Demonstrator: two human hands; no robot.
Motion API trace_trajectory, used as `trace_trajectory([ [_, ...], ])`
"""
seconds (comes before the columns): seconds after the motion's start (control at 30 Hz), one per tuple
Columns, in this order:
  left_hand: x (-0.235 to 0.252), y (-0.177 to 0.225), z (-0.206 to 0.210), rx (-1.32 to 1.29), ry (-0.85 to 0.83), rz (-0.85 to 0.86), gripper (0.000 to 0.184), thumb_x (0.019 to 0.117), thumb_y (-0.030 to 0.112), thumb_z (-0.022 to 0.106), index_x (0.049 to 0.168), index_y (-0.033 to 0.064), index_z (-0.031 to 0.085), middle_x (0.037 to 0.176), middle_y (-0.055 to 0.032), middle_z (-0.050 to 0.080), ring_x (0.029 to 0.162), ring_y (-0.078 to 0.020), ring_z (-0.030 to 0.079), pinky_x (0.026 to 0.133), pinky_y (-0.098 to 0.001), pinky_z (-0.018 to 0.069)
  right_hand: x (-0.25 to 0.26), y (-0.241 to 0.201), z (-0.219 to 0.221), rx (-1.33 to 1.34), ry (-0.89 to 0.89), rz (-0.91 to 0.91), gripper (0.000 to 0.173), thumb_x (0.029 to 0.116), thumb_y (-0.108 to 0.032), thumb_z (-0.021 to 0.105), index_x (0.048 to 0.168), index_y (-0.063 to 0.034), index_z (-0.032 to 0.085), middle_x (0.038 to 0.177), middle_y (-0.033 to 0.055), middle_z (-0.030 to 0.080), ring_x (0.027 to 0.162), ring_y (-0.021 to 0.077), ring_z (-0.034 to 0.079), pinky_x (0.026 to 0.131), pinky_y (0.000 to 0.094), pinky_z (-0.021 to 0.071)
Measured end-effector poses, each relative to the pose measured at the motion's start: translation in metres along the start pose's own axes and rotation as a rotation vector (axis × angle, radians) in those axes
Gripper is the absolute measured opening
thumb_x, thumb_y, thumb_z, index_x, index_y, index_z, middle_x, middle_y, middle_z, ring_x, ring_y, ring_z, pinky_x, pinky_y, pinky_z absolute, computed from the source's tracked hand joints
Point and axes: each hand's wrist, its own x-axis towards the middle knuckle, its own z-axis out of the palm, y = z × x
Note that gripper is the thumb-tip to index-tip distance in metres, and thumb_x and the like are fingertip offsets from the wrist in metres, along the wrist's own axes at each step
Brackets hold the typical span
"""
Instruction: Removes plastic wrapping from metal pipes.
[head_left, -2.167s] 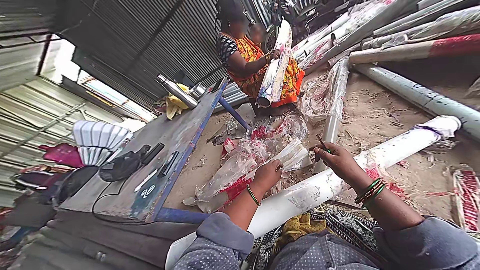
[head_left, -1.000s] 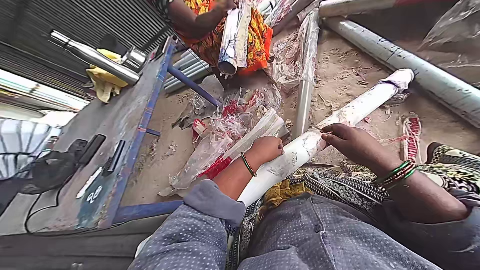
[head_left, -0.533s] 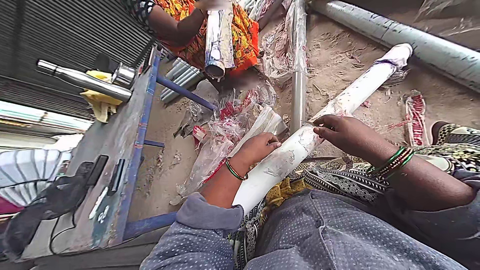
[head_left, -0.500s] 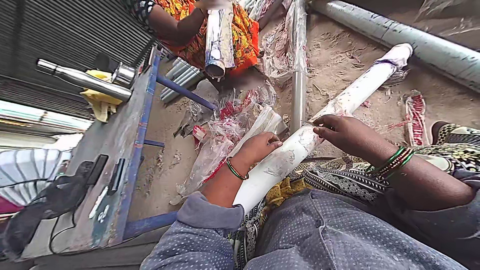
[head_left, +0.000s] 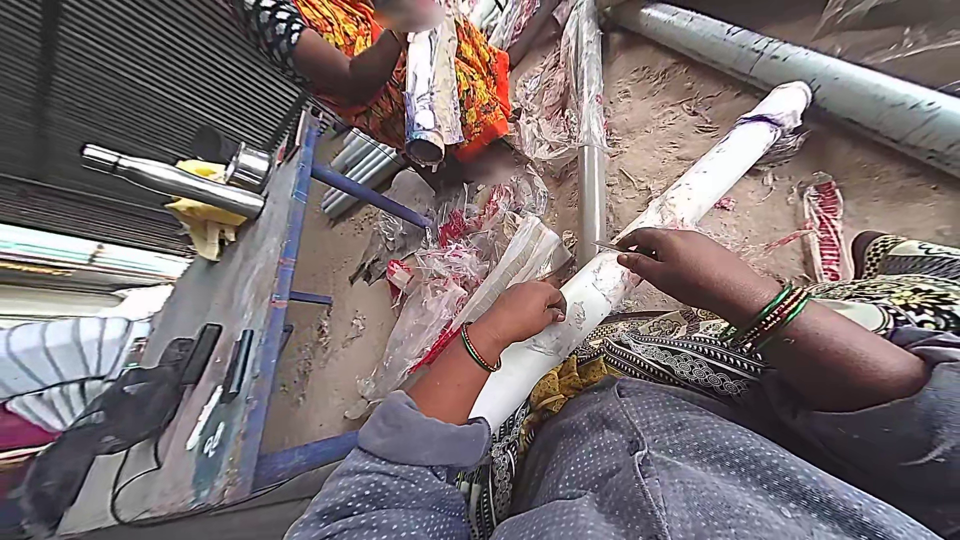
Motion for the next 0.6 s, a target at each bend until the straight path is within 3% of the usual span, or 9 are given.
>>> trace_trajectory([
  [0.13,-0.002,-0.001,0.002,-0.041,0.035,0.047,0.02,0.101,0.018,0.06,0.106,0.0037,0.074,0.111,-0.0139,0.07,0.113,-0.0281,0.063,0.099,-0.0514,0.0452,-0.001,0.0,-0.002,-0.004,0.0,-0.013,0.031,0.1088,-0.032,0.051,0.124,-0.0102,0.068,0.099,0.0111,0.07,0.09,0.0286,0.067,0.079,0.0555,0.0504],
  [0.23,-0.002,0.001,0.002,-0.065,0.163,-0.012,0.029,0.0987,0.028,0.066,0.115,0.004,0.071,0.106,-0.0138,0.069,0.102,-0.0293,0.065,0.091,-0.0539,0.0494,0.001,0.001,0.0,-0.033,0.008,-0.03,0.031,0.1085,-0.033,0.052,0.123,-0.0103,0.067,0.098,0.0115,0.07,0.089,0.0297,0.067,0.077,0.0559,0.0506],
  [0.3,0.001,0.008,0.001,-0.006,0.186,-0.092,0.038,0.0975,0.035,0.068,0.122,0.0057,0.069,0.111,-0.0139,0.068,0.107,-0.0307,0.064,0.093,-0.0551,0.0493,0.001,0.0,0.002,-0.036,0.0,-0.031,0.031,0.1085,-0.033,0.052,0.123,-0.0098,0.068,0.097,0.0122,0.069,0.089,0.0308,0.066,0.077,0.0562,0.0502],
  [0.37,0.006,0.016,0.003,0.067,0.148,-0.149,0.036,0.0976,0.036,0.068,0.12,0.0066,0.07,0.116,-0.0139,0.068,0.114,-0.0322,0.062,0.095,-0.0559,0.0481,0.001,0.0,0.003,-0.039,-0.005,-0.031,0.032,0.1086,-0.033,0.051,0.123,-0.0098,0.068,0.097,0.0121,0.069,0.089,0.0306,0.067,0.077,0.0561,0.0502],
  [0.6,0.012,0.043,0.016,0.264,0.076,-0.18,0.026,0.1037,0.021,0.057,0.112,0.002,0.071,0.12,-0.0166,0.066,0.123,-0.0338,0.058,0.099,-0.0515,0.0459,-0.001,0.002,0.002,-0.044,0.013,-0.039,0.031,0.1085,-0.032,0.052,0.122,-0.009,0.068,0.099,0.0123,0.07,0.091,0.0307,0.067,0.079,0.0561,0.0507],
])
